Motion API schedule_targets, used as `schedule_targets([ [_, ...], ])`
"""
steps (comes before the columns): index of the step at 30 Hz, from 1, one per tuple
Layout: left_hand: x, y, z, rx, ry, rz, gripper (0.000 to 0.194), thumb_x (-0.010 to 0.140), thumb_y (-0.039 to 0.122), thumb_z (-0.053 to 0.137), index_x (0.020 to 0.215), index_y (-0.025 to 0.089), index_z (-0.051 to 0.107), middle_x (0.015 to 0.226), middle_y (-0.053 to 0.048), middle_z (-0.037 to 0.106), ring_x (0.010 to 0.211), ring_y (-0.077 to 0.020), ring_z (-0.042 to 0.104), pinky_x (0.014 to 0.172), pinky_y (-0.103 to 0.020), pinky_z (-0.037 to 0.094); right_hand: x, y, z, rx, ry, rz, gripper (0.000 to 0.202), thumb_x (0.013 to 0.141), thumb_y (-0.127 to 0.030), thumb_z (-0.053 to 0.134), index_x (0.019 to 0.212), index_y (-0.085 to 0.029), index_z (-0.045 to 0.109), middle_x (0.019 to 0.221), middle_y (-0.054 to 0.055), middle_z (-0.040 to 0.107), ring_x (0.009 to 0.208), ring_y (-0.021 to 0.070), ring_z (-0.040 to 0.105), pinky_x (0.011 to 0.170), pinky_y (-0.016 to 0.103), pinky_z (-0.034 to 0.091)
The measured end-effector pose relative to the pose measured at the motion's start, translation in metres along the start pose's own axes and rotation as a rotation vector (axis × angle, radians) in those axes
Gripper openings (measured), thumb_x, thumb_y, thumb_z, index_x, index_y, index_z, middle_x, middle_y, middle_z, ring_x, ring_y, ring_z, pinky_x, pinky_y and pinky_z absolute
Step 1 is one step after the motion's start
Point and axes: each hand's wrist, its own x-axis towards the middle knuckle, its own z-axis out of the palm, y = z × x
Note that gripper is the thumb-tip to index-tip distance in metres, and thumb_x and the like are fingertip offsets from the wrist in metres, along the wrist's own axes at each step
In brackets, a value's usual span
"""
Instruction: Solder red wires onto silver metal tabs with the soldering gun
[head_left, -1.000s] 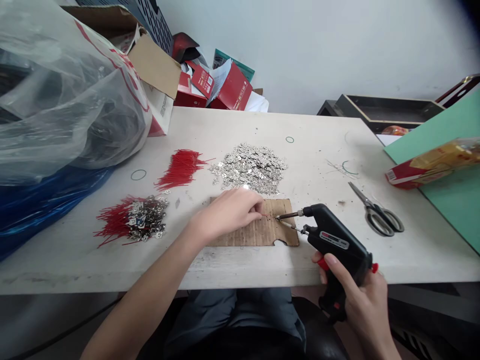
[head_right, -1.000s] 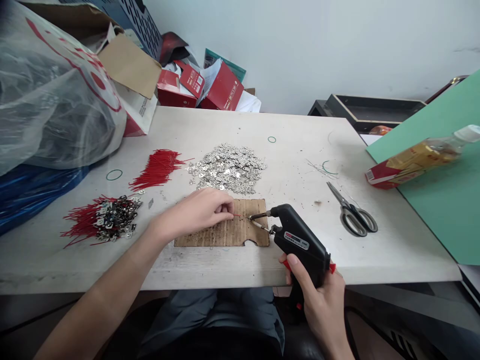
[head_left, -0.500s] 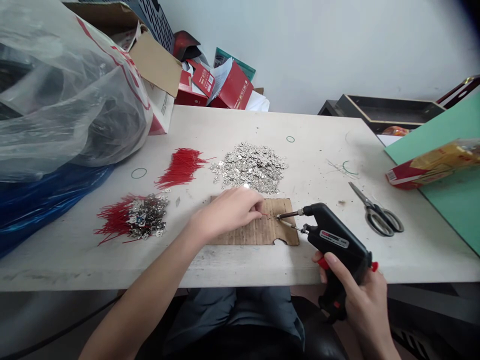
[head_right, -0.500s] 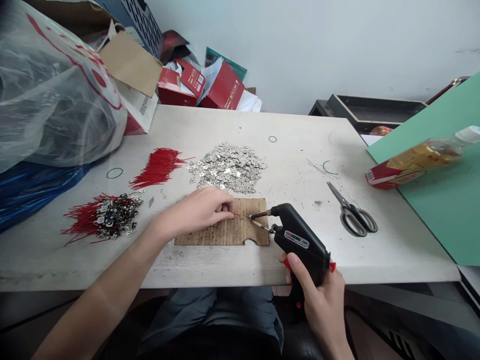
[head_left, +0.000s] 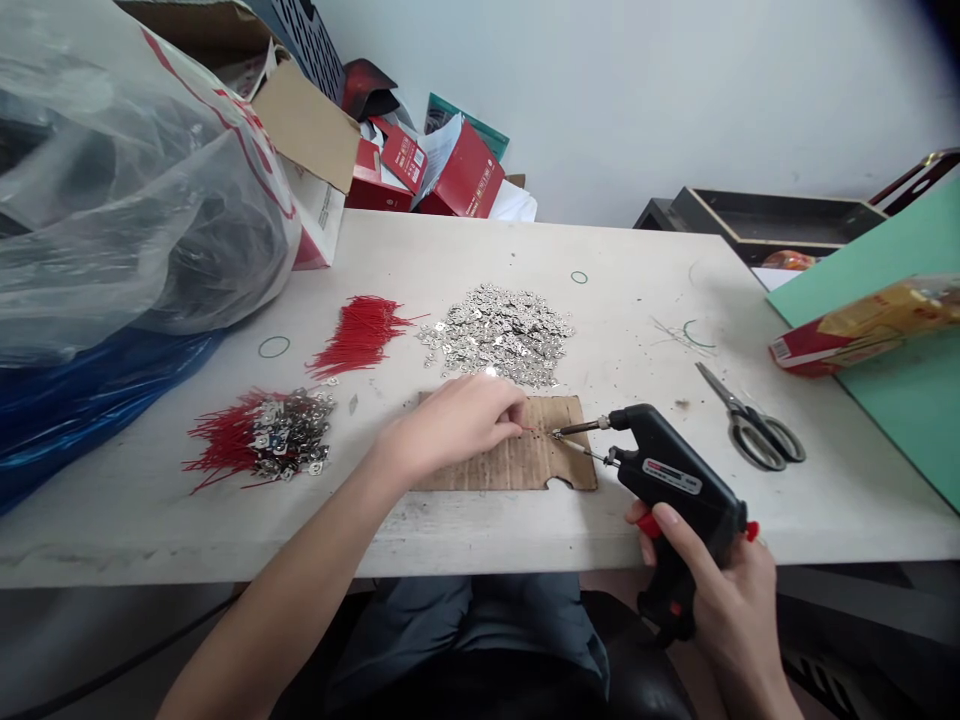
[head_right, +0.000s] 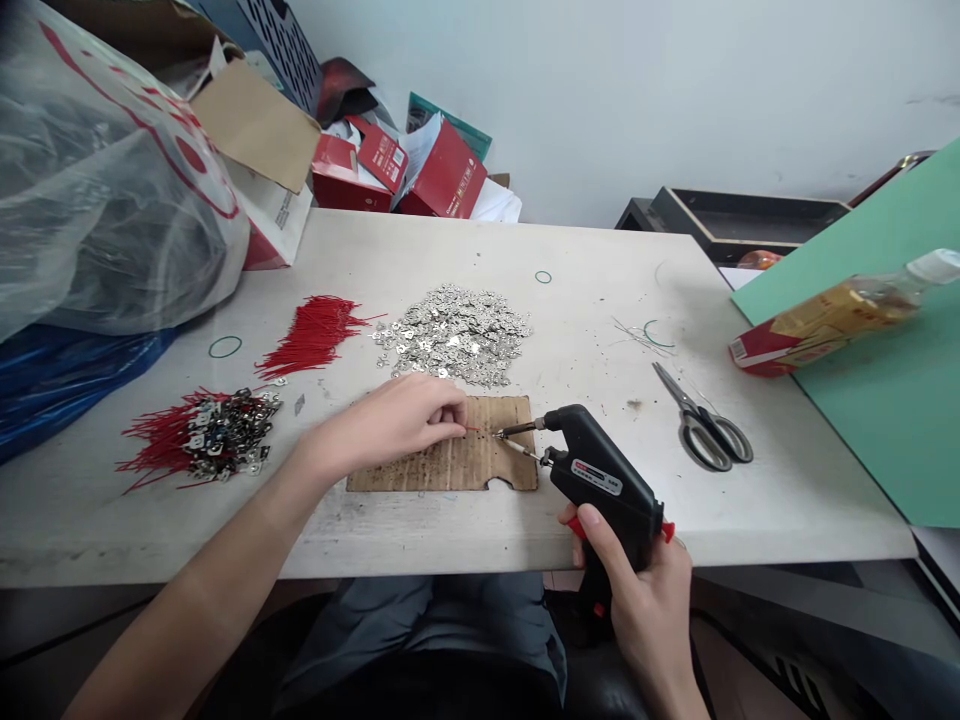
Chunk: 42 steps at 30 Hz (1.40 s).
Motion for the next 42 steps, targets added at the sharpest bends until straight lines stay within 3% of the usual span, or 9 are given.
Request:
schedule_targets([
  [7,-0.0007,-0.0008,-0.0006,-0.014,-0.006,-0.013,0.019,0.105,0.026,0.072,0.088,0.019,0.069,0.093,-0.001,0.075,0.08,-0.0165,0.064,0.071,-0.032,0.041,-0.0005,0.0024,-0.0003,-0.027,0.015,-0.001,0.044,0.097,-0.06,0.081,0.084,-0.018,0.084,0.066,0.005,0.066,0.06,0.0181,0.059,0.052,0.027,0.048],
  [15,-0.0004,-0.0019,0.0002,-0.017,-0.013,-0.012,0.018,0.106,0.027,0.072,0.09,0.02,0.069,0.094,-0.001,0.075,0.081,-0.0166,0.065,0.07,-0.033,0.042,-0.0014,-0.0012,0.0015,-0.04,0.018,-0.019,0.044,0.097,-0.061,0.081,0.083,-0.019,0.083,0.063,0.005,0.064,0.062,0.0193,0.061,0.048,0.027,0.042],
  [42,-0.0006,-0.0016,0.0008,-0.032,-0.006,0.012,0.019,0.105,0.026,0.069,0.087,0.019,0.068,0.091,-0.002,0.073,0.079,-0.0166,0.062,0.072,-0.033,0.04,-0.001,-0.0007,0.0007,-0.055,0.003,-0.039,0.048,0.098,-0.061,0.08,0.077,-0.019,0.077,0.064,0.005,0.065,0.06,0.0176,0.06,0.054,0.028,0.048],
])
